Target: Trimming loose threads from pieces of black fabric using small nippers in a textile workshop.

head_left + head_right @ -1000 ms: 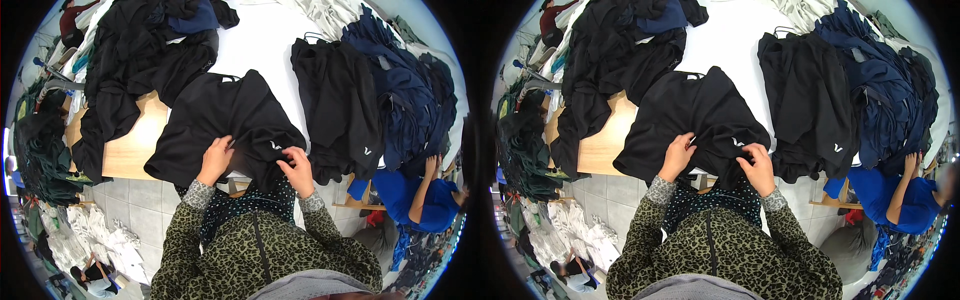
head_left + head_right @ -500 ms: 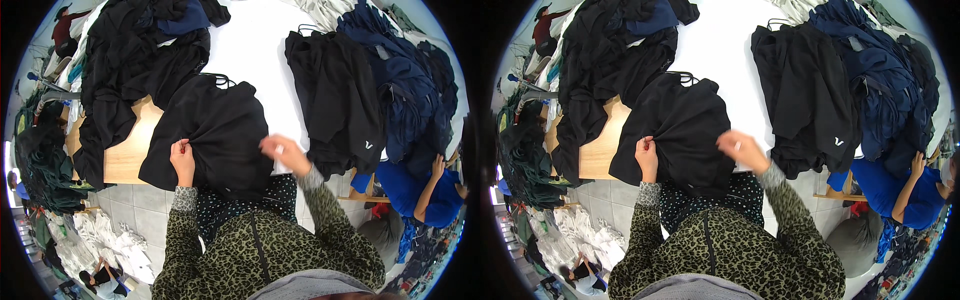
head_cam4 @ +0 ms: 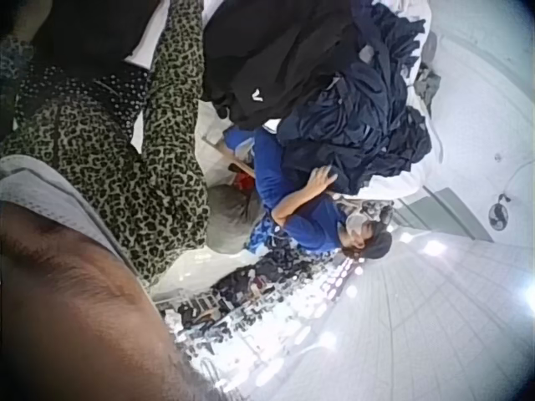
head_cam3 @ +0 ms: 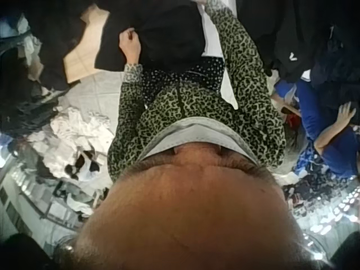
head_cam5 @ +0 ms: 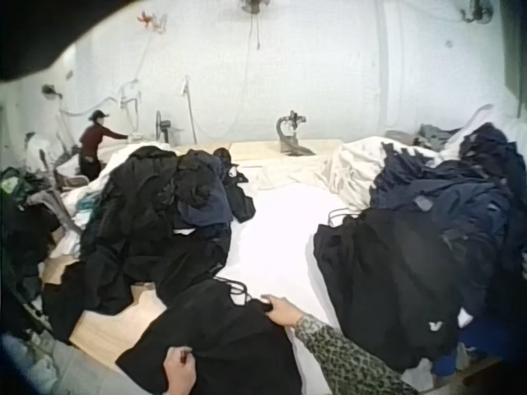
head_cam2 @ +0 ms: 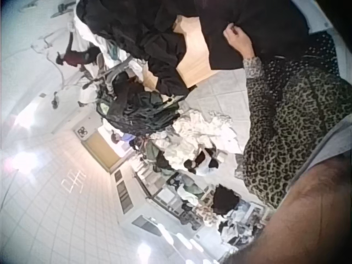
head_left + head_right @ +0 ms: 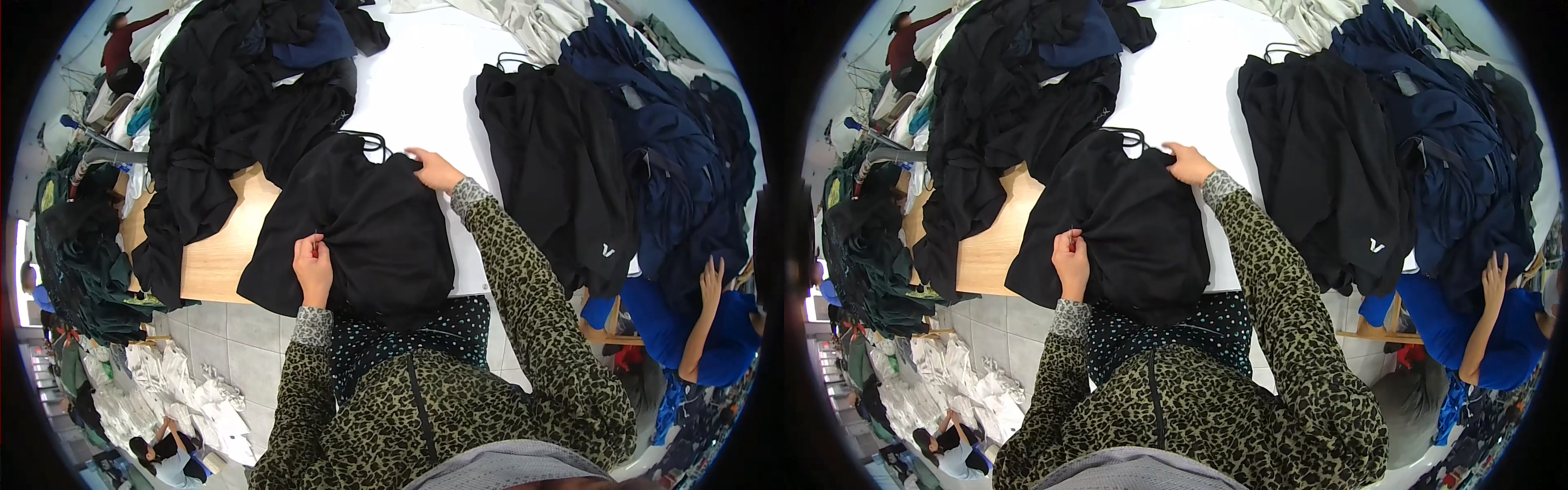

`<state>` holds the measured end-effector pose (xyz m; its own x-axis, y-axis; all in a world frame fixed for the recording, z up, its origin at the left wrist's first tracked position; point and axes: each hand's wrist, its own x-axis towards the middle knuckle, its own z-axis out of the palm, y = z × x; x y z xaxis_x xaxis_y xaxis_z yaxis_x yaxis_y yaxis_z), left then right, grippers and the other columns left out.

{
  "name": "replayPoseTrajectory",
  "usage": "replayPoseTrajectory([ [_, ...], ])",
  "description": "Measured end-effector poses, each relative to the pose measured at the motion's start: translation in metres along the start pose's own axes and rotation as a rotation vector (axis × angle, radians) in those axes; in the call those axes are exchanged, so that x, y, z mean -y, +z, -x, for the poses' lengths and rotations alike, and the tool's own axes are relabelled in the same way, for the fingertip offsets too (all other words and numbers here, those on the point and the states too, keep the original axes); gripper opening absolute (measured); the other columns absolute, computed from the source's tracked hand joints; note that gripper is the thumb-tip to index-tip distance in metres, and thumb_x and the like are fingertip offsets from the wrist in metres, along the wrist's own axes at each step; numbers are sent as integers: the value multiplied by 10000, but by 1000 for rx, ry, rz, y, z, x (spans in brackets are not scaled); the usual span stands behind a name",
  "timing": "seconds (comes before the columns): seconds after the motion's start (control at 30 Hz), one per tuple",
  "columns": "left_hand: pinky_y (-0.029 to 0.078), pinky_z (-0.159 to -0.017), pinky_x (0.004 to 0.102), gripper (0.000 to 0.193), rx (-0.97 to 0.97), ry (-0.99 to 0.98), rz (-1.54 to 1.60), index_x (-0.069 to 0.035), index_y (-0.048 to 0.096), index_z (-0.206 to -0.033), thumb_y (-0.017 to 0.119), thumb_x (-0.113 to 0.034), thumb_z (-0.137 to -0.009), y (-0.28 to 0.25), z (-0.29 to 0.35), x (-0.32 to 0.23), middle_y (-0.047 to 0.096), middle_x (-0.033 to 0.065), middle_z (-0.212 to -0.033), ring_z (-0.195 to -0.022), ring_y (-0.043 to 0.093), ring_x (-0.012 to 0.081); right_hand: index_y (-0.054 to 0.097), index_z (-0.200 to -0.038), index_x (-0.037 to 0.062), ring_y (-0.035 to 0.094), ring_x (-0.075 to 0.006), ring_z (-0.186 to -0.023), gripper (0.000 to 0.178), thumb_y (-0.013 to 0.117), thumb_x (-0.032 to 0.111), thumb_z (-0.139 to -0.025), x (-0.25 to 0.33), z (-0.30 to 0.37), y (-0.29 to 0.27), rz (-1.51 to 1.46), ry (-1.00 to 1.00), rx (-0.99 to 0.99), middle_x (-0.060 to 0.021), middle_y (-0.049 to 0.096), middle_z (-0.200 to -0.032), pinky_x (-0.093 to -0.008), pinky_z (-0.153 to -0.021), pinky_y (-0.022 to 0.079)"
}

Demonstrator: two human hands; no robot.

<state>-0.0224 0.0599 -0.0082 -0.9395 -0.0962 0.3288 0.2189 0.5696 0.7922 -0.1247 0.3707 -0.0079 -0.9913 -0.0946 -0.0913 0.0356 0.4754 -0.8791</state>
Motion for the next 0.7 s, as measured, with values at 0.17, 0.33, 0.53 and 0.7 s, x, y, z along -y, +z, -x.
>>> replayPoseTrajectory([
  [0.17,454,-609,259,95,4,12,-38,11,626,-912,600,13,-820,-10,2,9,570,68,-831,-657,544,140,627,-1007,-66,612,-176,-779,319,594,49,-711,24,42,5,-238,83,-100,-97,666,-833,-308,-726,487],
  [0.33,444,-576,262,80,50,171,35,-2,618,-882,624,7,-803,2,-17,4,564,65,-796,-614,528,137,633,-1011,-81,615,-140,-790,327,522,-50,-705,11,119,-49,-622,37,-337,-58,665,-881,-269,-729,489],
  [0.53,498,-614,333,143,177,311,15,-42,615,-876,658,-71,-743,21,-46,-11,593,89,-836,-701,622,267,561,-1127,-77,594,-146,-913,413,565,7,-723,56,210,-17,-646,145,-84,-60,637,-1022,-284,-832,480],
  [0.7,408,-515,246,98,54,209,285,-26,617,-854,660,1,-770,29,-21,-84,532,53,-797,-571,487,111,389,-1332,-45,474,-191,-1188,602,645,45,-795,70,237,55,-663,140,95,-107,499,-1300,-316,-1011,371],
])
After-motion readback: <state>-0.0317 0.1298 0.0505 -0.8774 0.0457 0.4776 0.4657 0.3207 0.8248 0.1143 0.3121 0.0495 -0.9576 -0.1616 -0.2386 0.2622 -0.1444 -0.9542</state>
